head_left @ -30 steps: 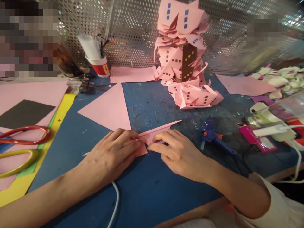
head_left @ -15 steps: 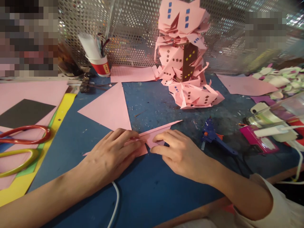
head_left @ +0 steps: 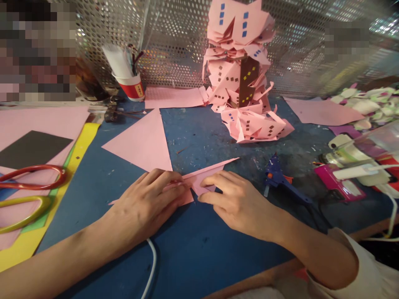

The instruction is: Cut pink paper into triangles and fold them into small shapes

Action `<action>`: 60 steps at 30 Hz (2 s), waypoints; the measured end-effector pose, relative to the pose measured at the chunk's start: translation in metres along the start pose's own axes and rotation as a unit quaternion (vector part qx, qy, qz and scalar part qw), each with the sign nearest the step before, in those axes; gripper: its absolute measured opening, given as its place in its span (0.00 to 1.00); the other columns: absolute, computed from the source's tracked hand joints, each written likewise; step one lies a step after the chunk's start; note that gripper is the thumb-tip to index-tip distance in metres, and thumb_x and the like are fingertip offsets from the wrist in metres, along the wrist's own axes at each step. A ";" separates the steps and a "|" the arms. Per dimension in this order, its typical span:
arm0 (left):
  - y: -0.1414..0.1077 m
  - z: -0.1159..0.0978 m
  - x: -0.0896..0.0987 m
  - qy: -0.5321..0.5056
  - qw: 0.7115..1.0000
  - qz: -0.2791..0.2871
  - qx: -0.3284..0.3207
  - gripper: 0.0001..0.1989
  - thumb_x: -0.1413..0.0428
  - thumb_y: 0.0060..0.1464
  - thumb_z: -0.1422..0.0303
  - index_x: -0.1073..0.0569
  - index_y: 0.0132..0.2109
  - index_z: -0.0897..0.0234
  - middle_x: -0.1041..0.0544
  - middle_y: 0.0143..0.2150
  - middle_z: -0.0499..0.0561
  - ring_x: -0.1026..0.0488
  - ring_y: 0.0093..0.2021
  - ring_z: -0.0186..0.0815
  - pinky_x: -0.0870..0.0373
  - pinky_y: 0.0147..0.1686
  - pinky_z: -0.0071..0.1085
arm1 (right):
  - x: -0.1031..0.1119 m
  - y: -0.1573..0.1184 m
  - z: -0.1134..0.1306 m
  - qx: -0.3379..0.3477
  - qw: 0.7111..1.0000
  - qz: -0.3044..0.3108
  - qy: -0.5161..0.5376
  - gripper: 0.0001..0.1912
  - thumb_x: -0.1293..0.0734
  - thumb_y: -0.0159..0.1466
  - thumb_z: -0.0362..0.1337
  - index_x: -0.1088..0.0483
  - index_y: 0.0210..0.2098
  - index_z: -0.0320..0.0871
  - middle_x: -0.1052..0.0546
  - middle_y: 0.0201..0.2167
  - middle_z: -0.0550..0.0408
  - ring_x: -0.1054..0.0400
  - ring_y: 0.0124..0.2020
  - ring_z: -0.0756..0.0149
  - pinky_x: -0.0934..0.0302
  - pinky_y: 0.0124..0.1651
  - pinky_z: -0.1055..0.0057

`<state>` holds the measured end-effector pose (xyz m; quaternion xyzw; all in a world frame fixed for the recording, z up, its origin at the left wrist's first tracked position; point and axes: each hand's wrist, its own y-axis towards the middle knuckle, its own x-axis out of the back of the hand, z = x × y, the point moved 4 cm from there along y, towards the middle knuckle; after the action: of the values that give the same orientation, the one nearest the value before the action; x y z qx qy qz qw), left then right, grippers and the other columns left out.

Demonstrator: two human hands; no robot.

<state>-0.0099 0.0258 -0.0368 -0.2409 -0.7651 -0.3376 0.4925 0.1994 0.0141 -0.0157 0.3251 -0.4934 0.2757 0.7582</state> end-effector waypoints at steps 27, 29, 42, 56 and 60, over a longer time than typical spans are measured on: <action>0.000 0.000 0.000 -0.001 1.000 -0.005 0.004 0.11 0.49 0.68 0.68 0.25 0.52 0.58 0.27 0.55 0.55 0.29 0.51 0.43 0.29 0.51 0.42 | -0.001 0.002 -0.002 -0.003 1.000 -0.004 0.014 0.15 0.42 0.68 0.23 0.26 0.44 0.40 0.25 0.47 0.49 0.33 0.49 0.60 0.33 0.54 0.61; 0.000 0.000 0.000 -0.003 1.000 -0.002 0.007 0.11 0.49 0.68 0.68 0.25 0.52 0.59 0.27 0.55 0.55 0.30 0.52 0.43 0.29 0.51 0.43 | -0.001 0.003 -0.003 -0.009 1.000 -0.002 0.017 0.14 0.42 0.68 0.23 0.26 0.44 0.39 0.26 0.46 0.49 0.33 0.49 0.59 0.34 0.54 0.61; 0.000 -0.001 0.001 -0.015 1.000 0.009 0.013 0.13 0.50 0.69 0.65 0.26 0.56 0.57 0.28 0.56 0.54 0.32 0.53 0.42 0.31 0.53 0.42 | -0.010 0.007 0.000 -0.027 1.000 -0.010 0.007 0.18 0.44 0.71 0.24 0.27 0.52 0.42 0.27 0.49 0.49 0.36 0.52 0.58 0.37 0.56 0.56; -0.001 0.001 -0.003 -0.012 1.000 0.002 0.017 0.13 0.50 0.69 0.63 0.28 0.57 0.59 0.28 0.56 0.55 0.31 0.54 0.43 0.31 0.55 0.44 | -0.012 0.012 0.000 -0.046 0.999 0.013 0.007 0.19 0.45 0.73 0.27 0.31 0.59 0.43 0.28 0.52 0.48 0.38 0.55 0.56 0.38 0.59 0.54; -0.002 0.002 -0.004 -0.014 1.000 0.003 0.027 0.18 0.49 0.69 0.61 0.33 0.61 0.62 0.29 0.57 0.56 0.32 0.54 0.43 0.32 0.55 0.43 | -0.012 0.014 0.000 -0.053 0.999 0.012 0.004 0.19 0.44 0.73 0.26 0.31 0.58 0.43 0.28 0.51 0.47 0.37 0.54 0.56 0.39 0.58 0.54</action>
<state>-0.0111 0.0261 -0.0414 -0.2352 -0.7800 -0.3120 0.4888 0.1844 0.0218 -0.0233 0.2772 -0.5078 0.2597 0.7732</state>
